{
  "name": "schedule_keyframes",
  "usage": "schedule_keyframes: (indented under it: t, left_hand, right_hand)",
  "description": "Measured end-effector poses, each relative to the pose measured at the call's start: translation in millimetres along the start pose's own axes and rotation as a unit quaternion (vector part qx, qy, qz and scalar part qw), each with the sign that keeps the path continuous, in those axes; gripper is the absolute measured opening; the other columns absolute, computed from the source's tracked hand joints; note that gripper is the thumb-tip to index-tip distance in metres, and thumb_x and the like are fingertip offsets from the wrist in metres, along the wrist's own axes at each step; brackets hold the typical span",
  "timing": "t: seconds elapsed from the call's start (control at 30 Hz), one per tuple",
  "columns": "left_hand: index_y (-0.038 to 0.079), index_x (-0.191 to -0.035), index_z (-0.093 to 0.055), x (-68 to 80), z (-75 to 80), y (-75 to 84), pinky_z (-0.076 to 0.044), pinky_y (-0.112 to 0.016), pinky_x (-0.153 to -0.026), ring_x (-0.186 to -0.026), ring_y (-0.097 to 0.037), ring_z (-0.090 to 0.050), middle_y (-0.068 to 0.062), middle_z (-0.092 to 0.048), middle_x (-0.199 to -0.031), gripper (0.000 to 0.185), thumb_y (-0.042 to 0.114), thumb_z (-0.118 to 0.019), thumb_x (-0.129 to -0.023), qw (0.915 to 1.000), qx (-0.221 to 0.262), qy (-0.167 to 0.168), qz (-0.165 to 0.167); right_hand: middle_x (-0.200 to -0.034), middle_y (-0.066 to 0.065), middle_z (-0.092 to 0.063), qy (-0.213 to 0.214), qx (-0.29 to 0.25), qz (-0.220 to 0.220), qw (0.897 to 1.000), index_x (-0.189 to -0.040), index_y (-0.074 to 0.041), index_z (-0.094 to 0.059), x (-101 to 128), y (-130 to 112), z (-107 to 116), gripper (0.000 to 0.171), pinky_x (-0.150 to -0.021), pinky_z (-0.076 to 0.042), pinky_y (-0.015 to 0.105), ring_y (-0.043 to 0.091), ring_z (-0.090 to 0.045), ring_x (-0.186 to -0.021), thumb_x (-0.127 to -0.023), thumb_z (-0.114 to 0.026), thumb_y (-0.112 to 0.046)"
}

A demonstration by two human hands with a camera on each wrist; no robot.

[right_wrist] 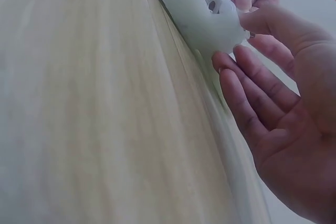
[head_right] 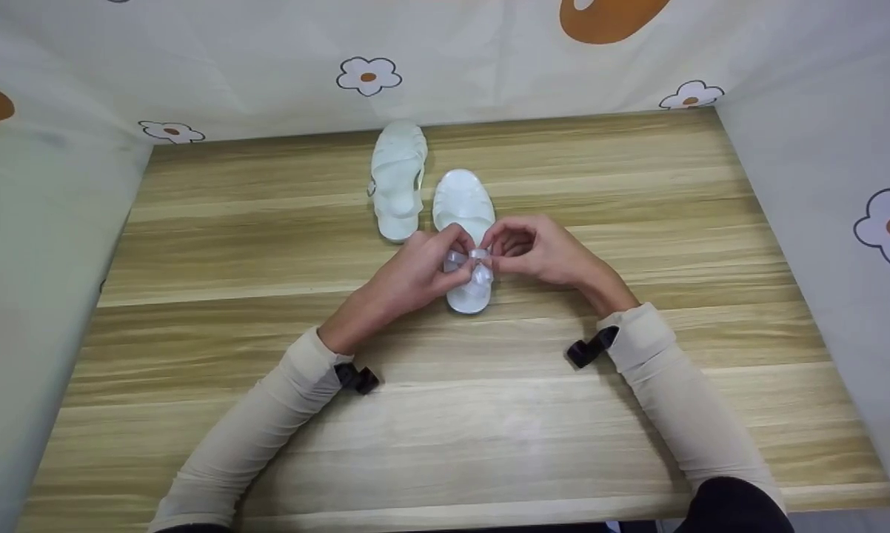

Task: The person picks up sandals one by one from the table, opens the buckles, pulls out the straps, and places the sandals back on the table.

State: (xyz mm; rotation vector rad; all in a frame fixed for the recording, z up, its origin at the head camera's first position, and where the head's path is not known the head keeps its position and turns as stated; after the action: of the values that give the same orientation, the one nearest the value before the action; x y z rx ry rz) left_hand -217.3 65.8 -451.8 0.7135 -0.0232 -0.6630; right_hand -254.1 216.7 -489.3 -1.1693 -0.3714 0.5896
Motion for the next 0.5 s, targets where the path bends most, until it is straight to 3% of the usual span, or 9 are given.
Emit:
schedule_keyframes:
  t: [0.23,0.5]
  left_hand:
    - [0.002,-0.119,-0.068,-1.5,2.2,-0.7,-0.062,-0.022,-0.091,-0.109,-0.018,-0.078,-0.011,-0.081,-0.114,0.02,0.014,-0.069,-0.104,0.9989,0.038,0.002,-0.026]
    - [0.003,-0.121,-0.064,-0.9,1.6,1.7,-0.062,-0.024,-0.089,-0.103,-0.016,-0.076,-0.009,-0.078,-0.11,0.019,0.015,-0.065,-0.106,0.9986,0.014,-0.004,-0.051]
  right_hand:
    - [-0.102,0.004,-0.075,-0.009,-0.012,-0.009,1.0,-0.121,0.001,-0.072,0.8,1.5,-2.5,0.027,-0.084,-0.062,0.023,0.015,-0.072,-0.094,-0.095,-0.08,-0.002]
    - [-0.107,0.004,-0.073,-0.026,-0.033,-0.006,0.999,-0.119,0.006,-0.068,-2.3,1.9,-5.7,0.028,-0.086,-0.063,0.024,0.014,-0.072,-0.097,-0.094,-0.078,0.004]
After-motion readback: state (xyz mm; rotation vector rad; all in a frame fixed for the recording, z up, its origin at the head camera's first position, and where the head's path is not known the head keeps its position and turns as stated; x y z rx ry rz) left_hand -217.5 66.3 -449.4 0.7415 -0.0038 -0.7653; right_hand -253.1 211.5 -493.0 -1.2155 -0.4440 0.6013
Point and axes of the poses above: each hand's wrist, its own x-axis away from the middle knuckle, its own z-axis out of the back of the hand, y = z × x, the point moved 9 cm from there along -x, towards the middle knuckle
